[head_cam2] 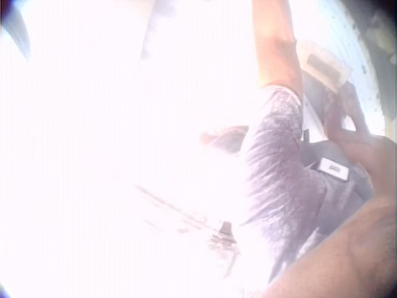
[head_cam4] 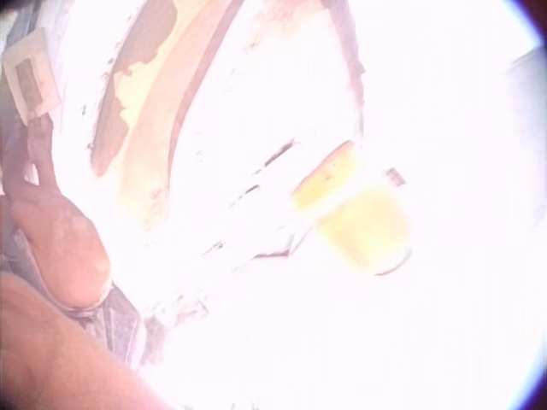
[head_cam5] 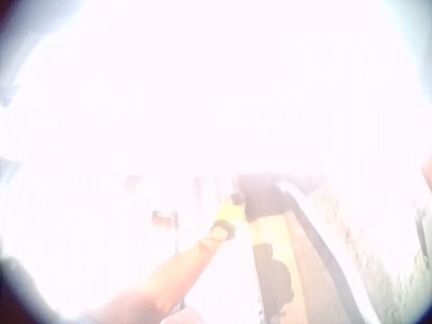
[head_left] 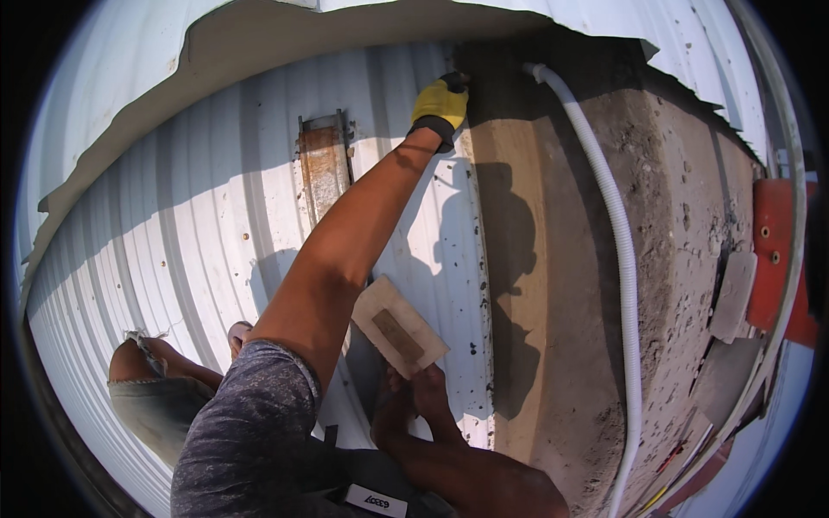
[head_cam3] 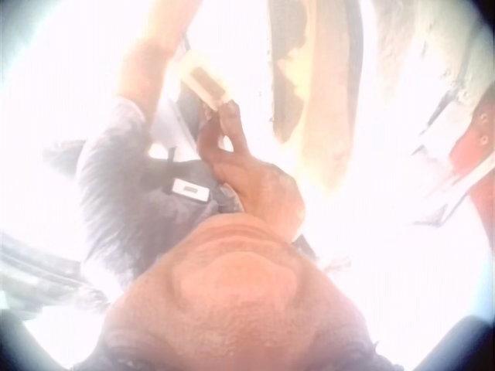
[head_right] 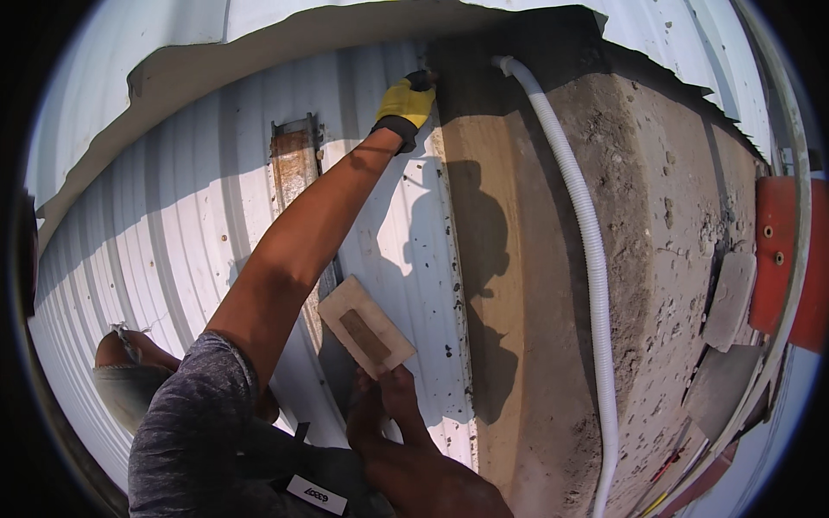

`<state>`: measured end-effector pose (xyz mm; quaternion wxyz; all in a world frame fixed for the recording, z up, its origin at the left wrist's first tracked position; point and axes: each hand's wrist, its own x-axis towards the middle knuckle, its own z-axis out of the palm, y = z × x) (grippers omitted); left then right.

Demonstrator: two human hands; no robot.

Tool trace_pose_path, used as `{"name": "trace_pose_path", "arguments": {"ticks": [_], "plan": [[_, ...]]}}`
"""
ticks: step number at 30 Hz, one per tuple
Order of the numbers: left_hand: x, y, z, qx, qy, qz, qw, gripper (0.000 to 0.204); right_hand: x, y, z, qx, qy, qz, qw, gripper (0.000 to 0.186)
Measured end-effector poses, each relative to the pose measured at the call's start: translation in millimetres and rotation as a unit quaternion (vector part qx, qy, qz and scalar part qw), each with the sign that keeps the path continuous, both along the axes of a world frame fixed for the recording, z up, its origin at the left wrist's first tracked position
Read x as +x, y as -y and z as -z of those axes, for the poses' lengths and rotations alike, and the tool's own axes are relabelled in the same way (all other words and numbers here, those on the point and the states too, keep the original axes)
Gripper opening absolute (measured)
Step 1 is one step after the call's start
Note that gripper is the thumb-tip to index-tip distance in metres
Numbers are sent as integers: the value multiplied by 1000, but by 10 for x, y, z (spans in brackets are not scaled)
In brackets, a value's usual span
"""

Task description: The person applies cement to the edge of a corrugated metal roof using a trowel. They smooth the cement along the seam where the roof meets a concrete wall.

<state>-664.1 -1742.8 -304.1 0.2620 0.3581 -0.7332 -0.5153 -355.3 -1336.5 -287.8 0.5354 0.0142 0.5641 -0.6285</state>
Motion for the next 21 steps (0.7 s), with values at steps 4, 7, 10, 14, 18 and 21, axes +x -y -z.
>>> {"name": "trace_pose_path", "arguments": {"ticks": [4,7,10,14,18,21], "plan": [[-57,18,145,0,-61,16,998,32,-11,1,-1,-4,-3,2,1000,43],[-126,-21,134,-1,-31,-13,999,31,-48,20,-49,6,12,15,1000,38],[-167,-29,116,-3,-21,-9,1000,32,-101,55,-109,9,4,7,1000,35],[-176,23,149,-50,-41,6,998,31,-96,46,-113,22,-3,7,1000,33],[-176,183,202,-68,-41,17,997,31,-89,81,-135,31,2,-3,1000,32],[-163,224,193,-48,-41,35,997,34,-86,71,-121,35,-17,-10,999,31]]}}
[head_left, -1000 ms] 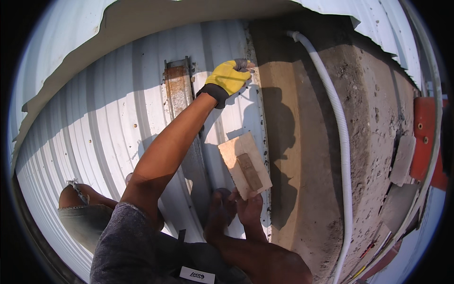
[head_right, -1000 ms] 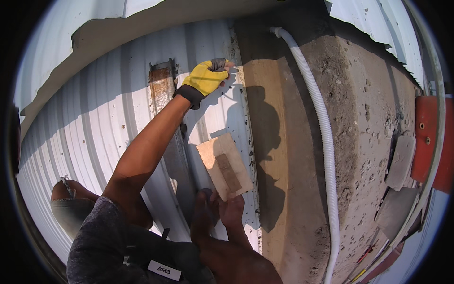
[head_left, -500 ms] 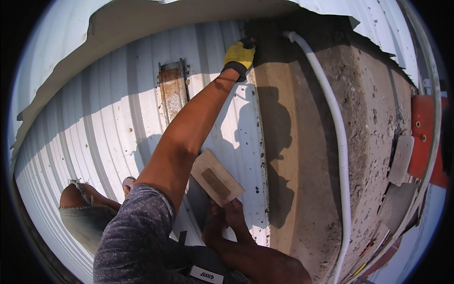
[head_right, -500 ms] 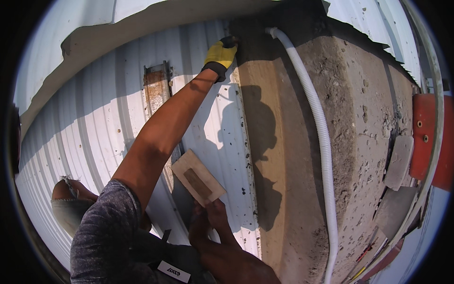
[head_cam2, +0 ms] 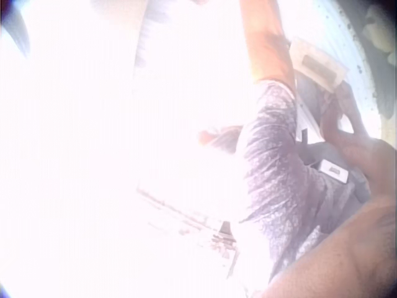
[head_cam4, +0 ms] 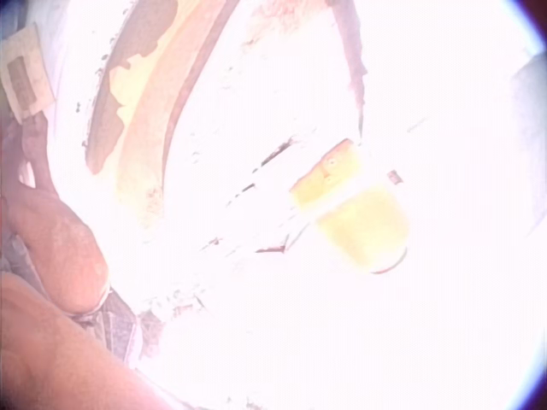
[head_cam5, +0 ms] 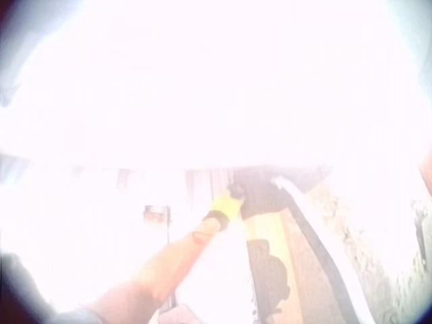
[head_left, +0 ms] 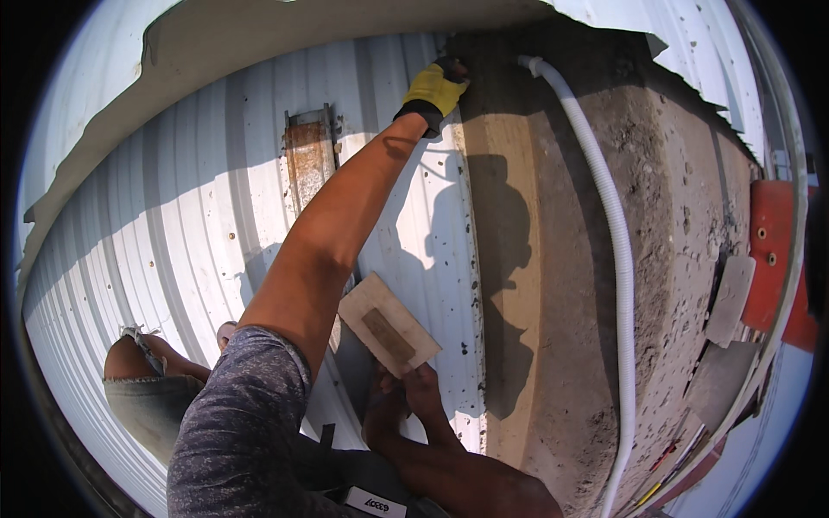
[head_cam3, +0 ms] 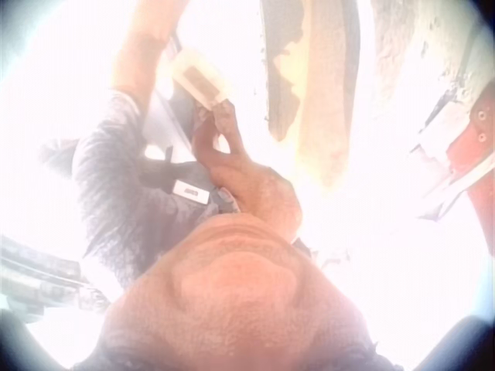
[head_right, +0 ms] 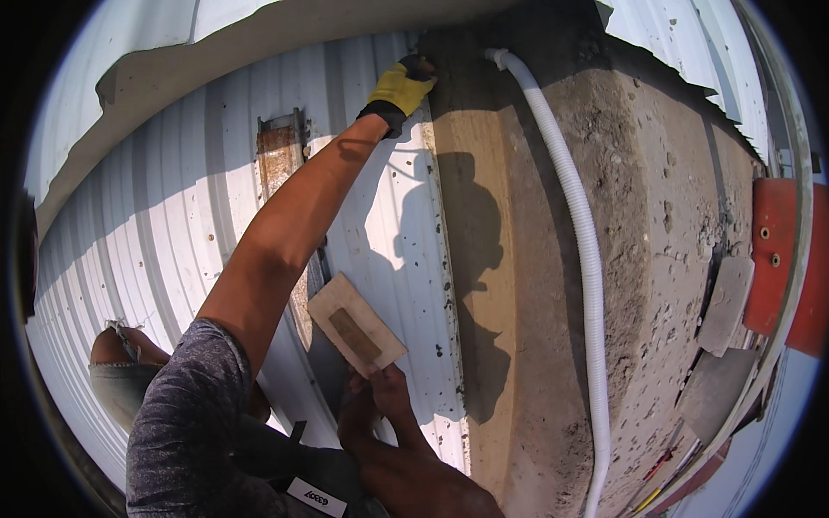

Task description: The person applies cement to the edge of a corrugated metal roof using a trowel. They smooth the cement along the seam where the roof meets a concrete wall.

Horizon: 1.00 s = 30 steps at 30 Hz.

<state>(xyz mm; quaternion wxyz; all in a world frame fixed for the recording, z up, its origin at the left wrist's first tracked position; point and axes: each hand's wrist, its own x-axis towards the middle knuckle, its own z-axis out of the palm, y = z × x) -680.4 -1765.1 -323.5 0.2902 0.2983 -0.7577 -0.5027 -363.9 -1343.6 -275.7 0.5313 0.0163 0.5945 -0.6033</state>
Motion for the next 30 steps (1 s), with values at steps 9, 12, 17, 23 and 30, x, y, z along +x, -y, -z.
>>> {"name": "trace_pose_path", "arguments": {"ticks": [9,12,17,23,30], "plan": [[-7,-12,148,39,-96,14,995,35,-77,33,69,32,-9,-67,997,30],[-137,-95,391,84,-115,-7,990,42,-2,-44,-39,82,-20,-37,996,32],[166,103,76,137,-163,-96,972,25,43,51,20,85,-72,-70,991,35],[1170,-1190,-1278,415,-381,-188,804,8,50,-123,-16,128,-57,-32,990,40],[1399,-2890,-2858,-15,-234,303,924,38,-60,91,-389,98,-106,-32,989,33]]}}
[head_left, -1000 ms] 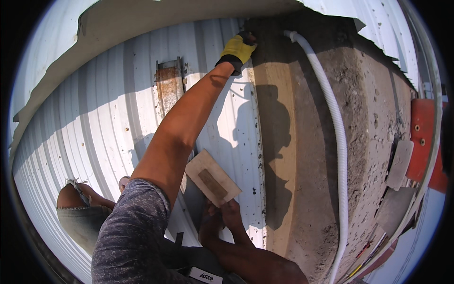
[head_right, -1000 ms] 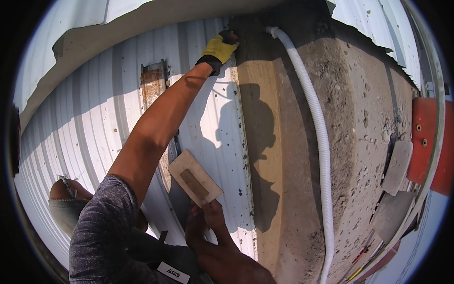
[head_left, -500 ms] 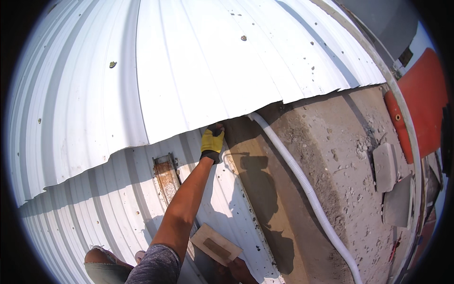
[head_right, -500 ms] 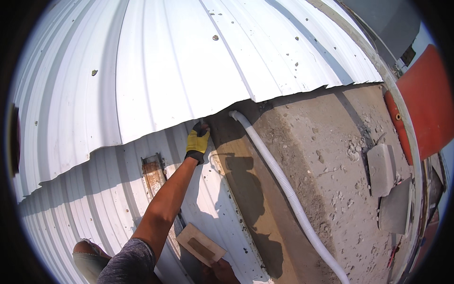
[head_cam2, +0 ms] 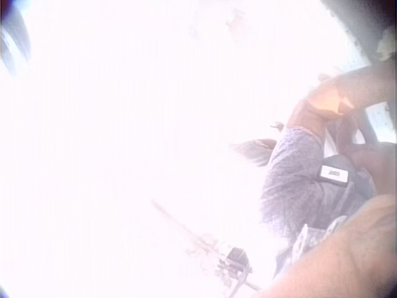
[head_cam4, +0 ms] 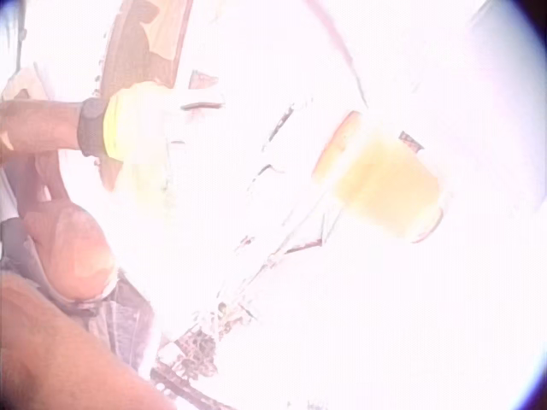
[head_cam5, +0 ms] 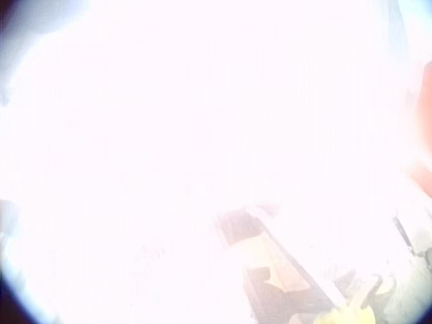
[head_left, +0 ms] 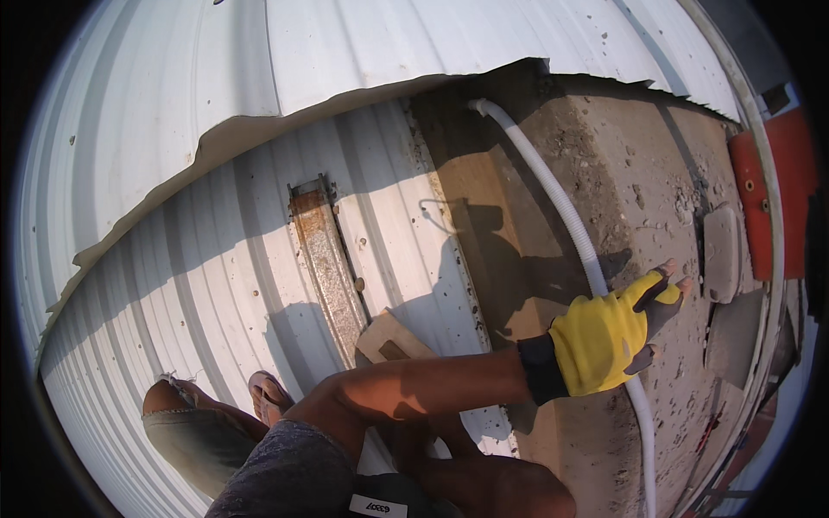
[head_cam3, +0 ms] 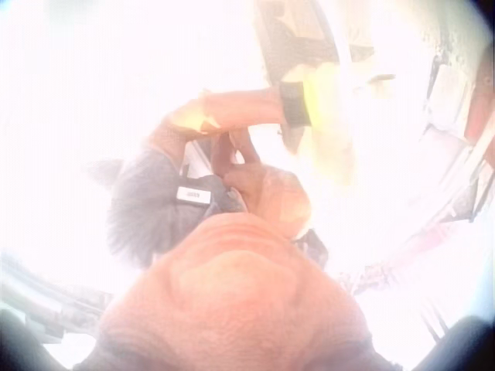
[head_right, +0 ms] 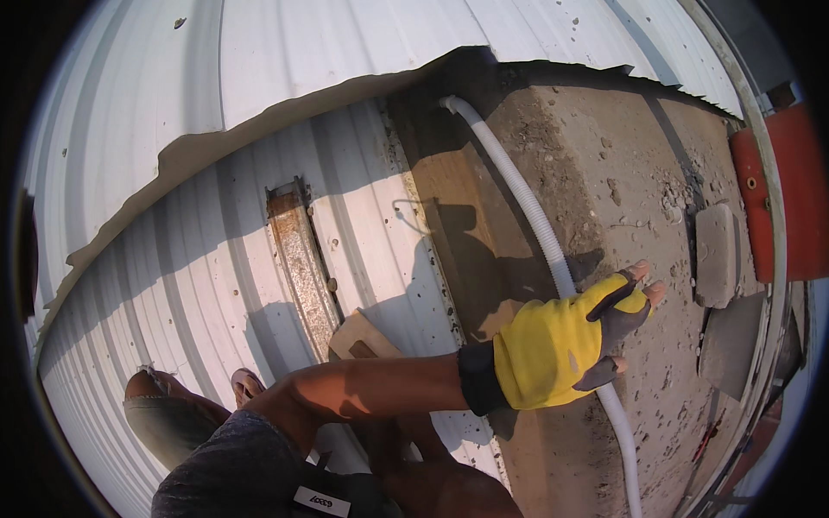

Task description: The person applies cement to the edge of a corrugated metal roof using a trowel. They smooth the cement along the seam where the roof meets a concrete wall.

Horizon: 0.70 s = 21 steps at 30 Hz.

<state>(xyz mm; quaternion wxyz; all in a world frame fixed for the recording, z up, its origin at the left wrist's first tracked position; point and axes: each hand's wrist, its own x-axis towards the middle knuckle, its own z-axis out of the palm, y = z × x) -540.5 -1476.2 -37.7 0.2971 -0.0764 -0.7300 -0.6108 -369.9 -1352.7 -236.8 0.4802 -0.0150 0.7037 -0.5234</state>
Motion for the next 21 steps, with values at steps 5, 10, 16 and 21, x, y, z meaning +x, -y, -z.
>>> {"name": "trace_pose_path", "arguments": {"ticks": [5,10,16,21], "plan": [[128,731,711,10,3,-74,997,33,-46,-72,23,-172,118,264,942,30],[640,1406,1752,216,257,-282,899,10,-451,308,-43,-181,-55,264,946,30],[665,596,1700,307,287,-200,885,41,-1079,463,345,-24,-349,105,931,26],[571,1109,1954,387,254,-161,872,28,-1193,844,76,12,-416,-15,909,54]]}}
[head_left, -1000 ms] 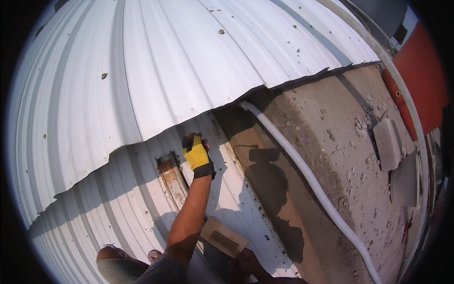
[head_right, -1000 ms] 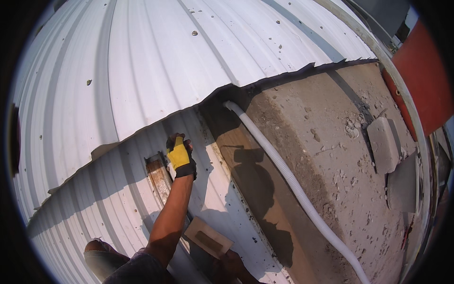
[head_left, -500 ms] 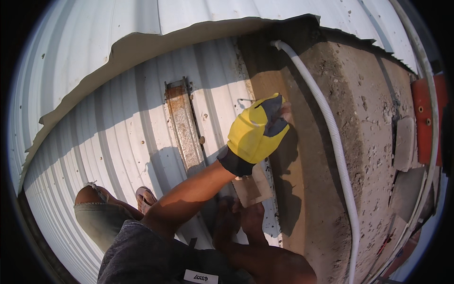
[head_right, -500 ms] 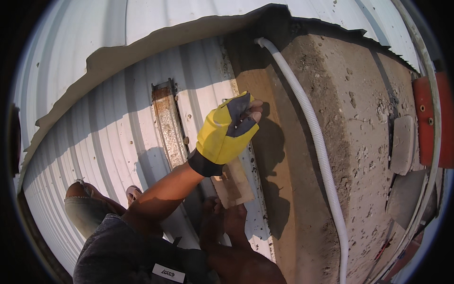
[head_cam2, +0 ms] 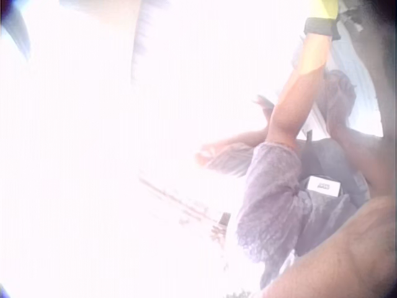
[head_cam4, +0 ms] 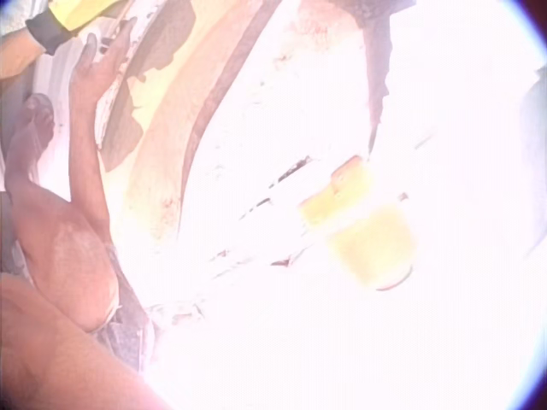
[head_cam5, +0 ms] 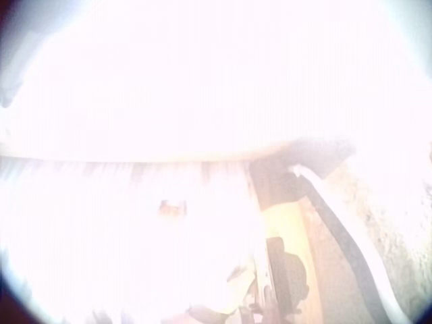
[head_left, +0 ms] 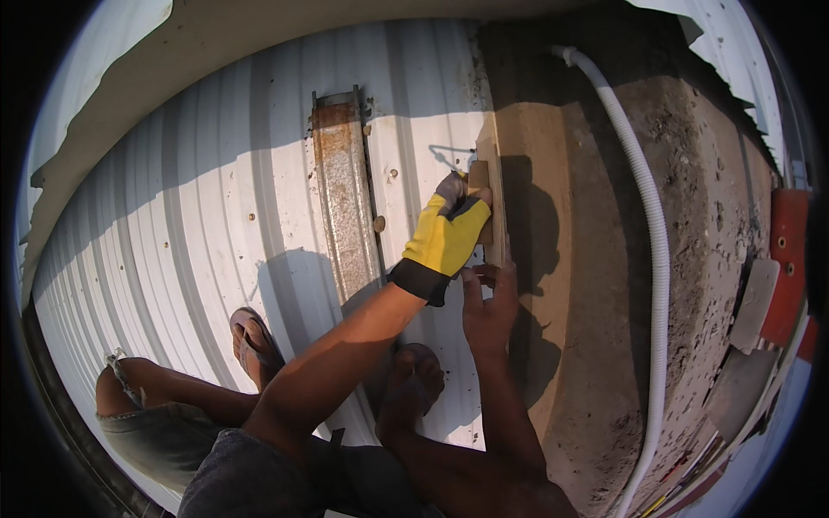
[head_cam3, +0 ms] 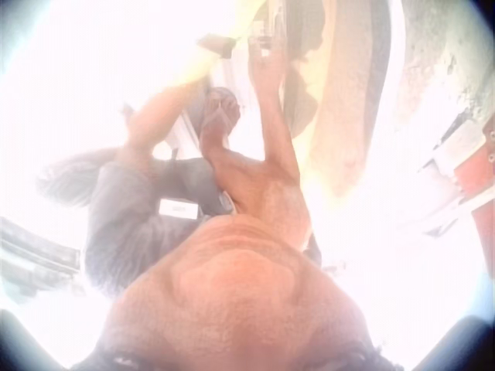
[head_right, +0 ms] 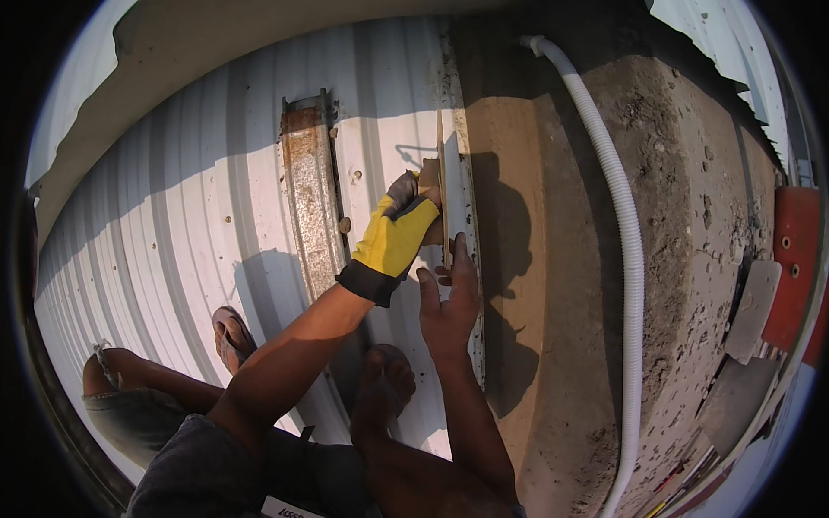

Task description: The person applies cement to the edge of a corrugated metal roof using a trowel. They smooth the cement along the seam where the roof meets a concrete wall.

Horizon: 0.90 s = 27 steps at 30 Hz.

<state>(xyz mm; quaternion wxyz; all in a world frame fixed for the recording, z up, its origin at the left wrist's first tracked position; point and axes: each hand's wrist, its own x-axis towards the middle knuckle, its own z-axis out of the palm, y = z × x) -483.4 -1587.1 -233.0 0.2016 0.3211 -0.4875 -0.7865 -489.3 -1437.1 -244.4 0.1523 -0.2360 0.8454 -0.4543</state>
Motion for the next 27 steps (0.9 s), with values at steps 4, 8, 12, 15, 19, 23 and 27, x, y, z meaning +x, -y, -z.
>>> {"name": "trace_pose_path", "arguments": {"ticks": [4,8,12,15,19,23,27], "plan": [[5,423,215,76,-30,-47,996,31,594,-222,16,-17,70,-18,997,53],[-269,663,358,-10,38,-47,998,39,1210,-764,323,52,58,-169,982,47],[-769,1340,633,-92,-18,-22,995,34,1628,-754,535,285,-89,-282,912,44],[-1160,1604,800,-228,30,-44,972,40,1304,-314,-40,393,123,-296,862,39],[-1564,1792,819,-245,34,-23,969,47,1476,-627,313,225,39,-257,939,41],[-1621,1668,772,-260,115,-34,958,51,1486,-687,360,196,-20,-237,951,41],[-1569,1528,815,-205,97,-52,973,57,1435,-658,338,189,-12,-247,950,38]]}}
